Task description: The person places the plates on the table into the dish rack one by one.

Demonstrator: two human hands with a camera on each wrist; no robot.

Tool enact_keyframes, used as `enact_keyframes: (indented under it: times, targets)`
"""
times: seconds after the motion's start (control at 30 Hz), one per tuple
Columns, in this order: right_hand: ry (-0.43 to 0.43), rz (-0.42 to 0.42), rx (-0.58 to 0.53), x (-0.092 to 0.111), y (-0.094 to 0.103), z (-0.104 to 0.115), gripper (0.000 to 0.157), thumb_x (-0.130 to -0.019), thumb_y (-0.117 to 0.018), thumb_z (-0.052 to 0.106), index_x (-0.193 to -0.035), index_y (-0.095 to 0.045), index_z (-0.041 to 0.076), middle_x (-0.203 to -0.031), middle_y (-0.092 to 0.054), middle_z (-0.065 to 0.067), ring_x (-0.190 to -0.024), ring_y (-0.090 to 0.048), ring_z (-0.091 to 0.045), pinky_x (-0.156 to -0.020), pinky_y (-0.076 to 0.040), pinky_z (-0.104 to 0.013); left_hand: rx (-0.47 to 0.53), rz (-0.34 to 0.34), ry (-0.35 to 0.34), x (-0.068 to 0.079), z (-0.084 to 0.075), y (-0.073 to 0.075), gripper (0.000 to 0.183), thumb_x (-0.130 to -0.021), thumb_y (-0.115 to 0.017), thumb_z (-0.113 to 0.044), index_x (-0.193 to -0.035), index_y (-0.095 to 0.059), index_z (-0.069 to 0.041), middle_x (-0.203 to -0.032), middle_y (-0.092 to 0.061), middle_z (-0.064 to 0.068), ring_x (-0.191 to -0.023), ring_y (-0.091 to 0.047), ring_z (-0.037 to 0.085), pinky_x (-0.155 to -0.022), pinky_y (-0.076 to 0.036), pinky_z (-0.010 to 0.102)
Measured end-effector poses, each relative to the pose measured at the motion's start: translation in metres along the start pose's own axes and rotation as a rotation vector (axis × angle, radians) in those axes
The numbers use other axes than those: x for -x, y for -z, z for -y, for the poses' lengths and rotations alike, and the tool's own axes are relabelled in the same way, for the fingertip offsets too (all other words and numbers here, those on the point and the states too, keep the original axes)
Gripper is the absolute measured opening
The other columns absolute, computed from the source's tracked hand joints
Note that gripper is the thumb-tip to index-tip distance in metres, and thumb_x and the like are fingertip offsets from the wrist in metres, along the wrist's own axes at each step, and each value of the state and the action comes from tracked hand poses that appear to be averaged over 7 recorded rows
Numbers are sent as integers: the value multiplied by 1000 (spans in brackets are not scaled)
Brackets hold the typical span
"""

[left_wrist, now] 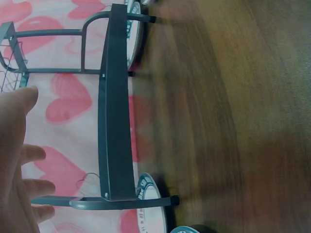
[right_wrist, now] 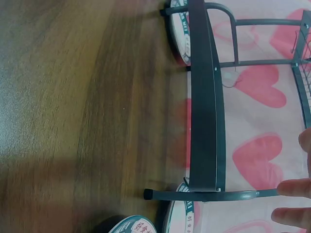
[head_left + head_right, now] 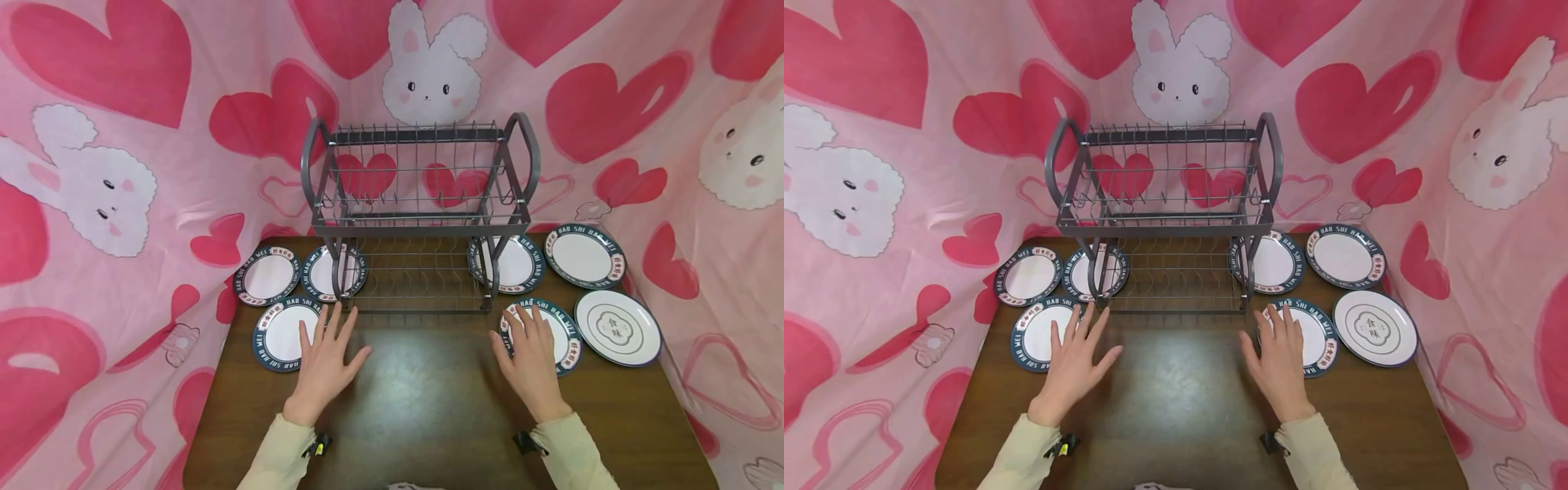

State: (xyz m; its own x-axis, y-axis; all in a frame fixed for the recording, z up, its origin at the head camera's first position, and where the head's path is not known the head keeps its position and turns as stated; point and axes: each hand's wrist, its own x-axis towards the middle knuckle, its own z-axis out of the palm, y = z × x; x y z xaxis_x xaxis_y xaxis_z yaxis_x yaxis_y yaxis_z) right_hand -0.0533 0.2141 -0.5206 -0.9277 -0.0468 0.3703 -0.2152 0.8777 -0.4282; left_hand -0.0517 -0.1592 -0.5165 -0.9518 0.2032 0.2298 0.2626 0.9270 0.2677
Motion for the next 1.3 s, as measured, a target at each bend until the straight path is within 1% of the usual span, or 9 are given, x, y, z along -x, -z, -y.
enact_keyframes:
  times: [0.13, 0.27, 0.4, 0.5, 0.6, 0.73, 0.9, 1.1, 1.3]
  targets:
    - [7, -46, -37, -1, 1, -2, 44, -88, -60, 30, -121, -55, 1, -127, -50, -21, -124, -37, -42, -102, -25, -57, 43, -40, 7, -4, 0, 4, 67, -88, -51, -56, -143, -37, -21, -149, -32, 11, -138, -23, 34, -105, -6, 65]
    - [4, -75, -54, -2, 1, -5, 35, -88, -60, 24, -115, -58, 1, -110, -57, -19, -105, -48, -38, -90, -35, -52, 124, -131, 16, -13, -1, 13, 51, -91, -54, -42, -134, -49, -14, -136, -48, 11, -127, -40, 29, -102, -22, 57]
    - [-39, -61, -39, -2, 3, -6, 27, -89, -60, 21, -108, -59, 3, -89, -59, -14, -83, -50, -30, -73, -40, -44, 197, -239, 15, -25, -2, 25, 37, -93, -53, -32, -123, -58, -11, -117, -61, 8, -105, -58, 25, -86, -42, 46]
    - [-77, -42, -30, -2, 5, -5, 20, -90, -58, 21, -101, -60, 5, -78, -56, -10, -71, -47, -23, -61, -38, -38, 251, -301, 16, -35, -3, 34, 31, -93, -52, -29, -117, -62, -11, -102, -65, 4, -88, -63, 21, -70, -49, 39]
    - [-102, -36, -25, -1, 8, -5, 15, -90, -57, 22, -96, -60, 7, -73, -54, -8, -65, -46, -20, -55, -37, -35, 316, -348, 27, -45, -4, 44, 27, -94, -52, -27, -112, -63, -11, -95, -65, 2, -78, -63, 15, -60, -50, 33]
    - [-114, -25, -7, -1, 9, -5, 14, -90, -57, 22, -92, -61, 8, -71, -55, -6, -62, -47, -18, -52, -37, -34, 387, -416, 41, -62, -4, 56, 24, -94, -52, -26, -107, -64, -9, -94, -66, 3, -70, -63, 12, -55, -49, 30]
    - [-120, 6, 8, 2, 10, -7, 15, -91, -57, 23, -91, -61, 8, -71, -57, -7, -62, -48, -19, -53, -39, -34, 426, -506, 50, -85, -3, 72, 20, -94, -51, -24, -97, -63, -8, -86, -65, 4, -69, -61, 14, -54, -48, 30]
    - [-117, 19, 14, 4, 11, -10, 14, -91, -57, 22, -91, -61, 8, -70, -58, -6, -60, -50, -18, -51, -38, -33, 480, -596, 93, -108, 0, 87, 20, -94, -51, -23, -95, -61, -6, -81, -64, 5, -68, -59, 15, -56, -43, 28]
    - [-120, 31, 35, 6, 11, -12, 18, -92, -54, 25, -91, -61, 9, -70, -59, -5, -59, -51, -18, -51, -38, -33, 575, -656, 130, -126, 2, 98, 22, -95, -51, -25, -90, -60, -6, -72, -64, 2, -59, -54, 11, -53, -37, 24]
